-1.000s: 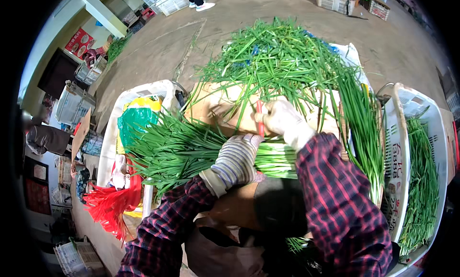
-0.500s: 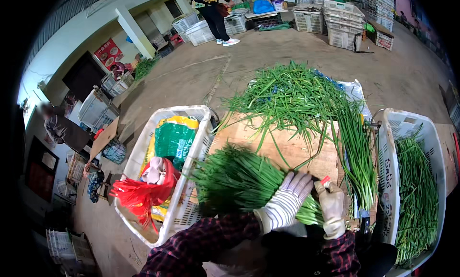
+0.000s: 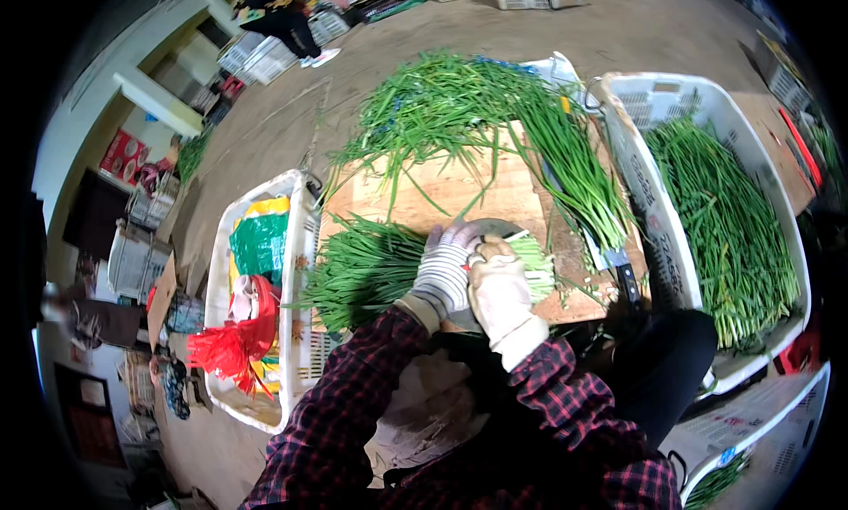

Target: The person sorts through a bunch of green chives to remove damaged leaves by hand, trims the root ends using a large knife on a cutting board, and then secures the bundle with a red tie.

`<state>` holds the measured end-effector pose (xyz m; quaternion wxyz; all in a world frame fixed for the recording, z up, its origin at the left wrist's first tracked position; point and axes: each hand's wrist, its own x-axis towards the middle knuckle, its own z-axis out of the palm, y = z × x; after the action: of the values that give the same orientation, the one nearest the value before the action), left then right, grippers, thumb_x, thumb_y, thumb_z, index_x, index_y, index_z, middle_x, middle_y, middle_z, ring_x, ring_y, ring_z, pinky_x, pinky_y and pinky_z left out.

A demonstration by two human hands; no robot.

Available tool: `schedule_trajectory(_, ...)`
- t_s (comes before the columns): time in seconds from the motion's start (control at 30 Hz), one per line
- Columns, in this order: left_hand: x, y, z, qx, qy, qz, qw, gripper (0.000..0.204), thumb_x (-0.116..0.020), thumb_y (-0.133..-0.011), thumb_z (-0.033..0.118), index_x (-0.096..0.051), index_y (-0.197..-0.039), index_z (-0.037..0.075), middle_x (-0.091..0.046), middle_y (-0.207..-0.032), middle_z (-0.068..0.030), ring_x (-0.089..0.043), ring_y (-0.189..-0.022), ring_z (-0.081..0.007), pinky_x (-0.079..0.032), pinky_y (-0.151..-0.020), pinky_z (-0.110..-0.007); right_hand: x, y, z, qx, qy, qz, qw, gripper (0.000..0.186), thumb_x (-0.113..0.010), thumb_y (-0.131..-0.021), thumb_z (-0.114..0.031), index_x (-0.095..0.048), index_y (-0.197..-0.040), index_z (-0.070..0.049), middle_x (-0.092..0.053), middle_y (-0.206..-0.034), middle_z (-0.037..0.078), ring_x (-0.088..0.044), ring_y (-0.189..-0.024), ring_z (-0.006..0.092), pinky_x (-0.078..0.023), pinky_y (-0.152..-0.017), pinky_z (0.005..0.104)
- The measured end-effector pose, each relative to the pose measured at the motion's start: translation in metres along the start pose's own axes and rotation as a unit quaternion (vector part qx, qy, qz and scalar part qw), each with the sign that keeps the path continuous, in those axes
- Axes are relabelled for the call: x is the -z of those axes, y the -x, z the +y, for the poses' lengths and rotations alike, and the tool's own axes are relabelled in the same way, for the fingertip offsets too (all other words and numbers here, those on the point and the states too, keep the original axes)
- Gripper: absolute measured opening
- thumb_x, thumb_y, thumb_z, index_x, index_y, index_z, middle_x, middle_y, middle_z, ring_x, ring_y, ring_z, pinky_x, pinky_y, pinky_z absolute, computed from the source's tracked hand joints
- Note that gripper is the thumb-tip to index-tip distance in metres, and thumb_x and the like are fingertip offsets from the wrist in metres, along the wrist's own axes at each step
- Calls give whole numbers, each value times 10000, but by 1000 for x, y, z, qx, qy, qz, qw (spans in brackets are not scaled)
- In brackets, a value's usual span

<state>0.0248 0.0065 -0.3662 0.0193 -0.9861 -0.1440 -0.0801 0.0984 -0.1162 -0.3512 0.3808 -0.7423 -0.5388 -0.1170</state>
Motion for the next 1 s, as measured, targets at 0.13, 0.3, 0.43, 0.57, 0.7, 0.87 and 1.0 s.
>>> schedule_trajectory(0.13,-23,-31,-32,54,147,-205,966,492,-637,-777,353,-566,-1205,120,-603,-1231,-97,-550,-1176,-274,-396,-1037,-409,23,3,-34,19,-111,7,994,330,-621,-743,39,-630,-1071,10,-623,-1112,210,-572,-1108,404,-471,-965,460)
schedule_trajectory(0.3,8,-41,-24,49,174,-229,957,728,-827,-584,336,-570,-1206,58,-624,-1193,-193,-620,-1076,-354,-502,-918,-411,54,-13,-31,-41,-225,138,964,564,-477,-717,209,-548,-1237,2,-598,-1140,221,-606,-1047,399,-494,-932,415)
schedule_trajectory(0.43,25,-46,-7,57,148,-223,962,958,-899,-464,369,-516,-1289,67,-636,-1143,-226,-618,-1067,-361,-498,-926,-426,-26,28,56,-183,-278,128,934,542,-403,-792,218,-552,-1259,-13,-625,-1116,134,-629,-1027,220,-502,-906,300)
schedule_trajectory(0.57,26,-34,-3,81,101,-203,970,956,-889,-478,397,-510,-1278,36,-618,-1177,-197,-616,-1061,-345,-499,-915,-416,2,16,62,-313,-478,22,820,401,-544,-872,126,-558,-1254,3,-662,-1083,74,-624,-951,127,-494,-882,237)
schedule_trajectory(0.7,36,-34,6,84,97,-222,967,913,-864,-508,432,-520,-1255,35,-621,-1180,-175,-618,-1048,-340,-498,-912,-413,80,14,69,-404,-287,61,867,156,-659,-858,-10,-679,-1012,-12,-721,-891,110,-686,-881,169,-519,-802,265)
schedule_trajectory(0.87,48,-28,0,87,34,-224,970,891,-845,-566,481,-493,-1274,72,-586,-1229,-166,-579,-1121,-317,-457,-952,-418,140,47,73,-293,115,-97,944,127,-649,-830,-179,-683,-829,-57,-647,-687,160,-652,-676,357,-525,-628,463)
schedule_trajectory(1.0,42,-37,-11,150,84,-217,961,954,-874,-541,464,-476,-1316,77,-601,-1229,-146,-578,-1135,-316,-435,-994,-410,136,51,112,-345,251,-130,895,251,-633,-831,-180,-607,-1006,-2,-684,-863,181,-681,-778,348,-557,-695,437)
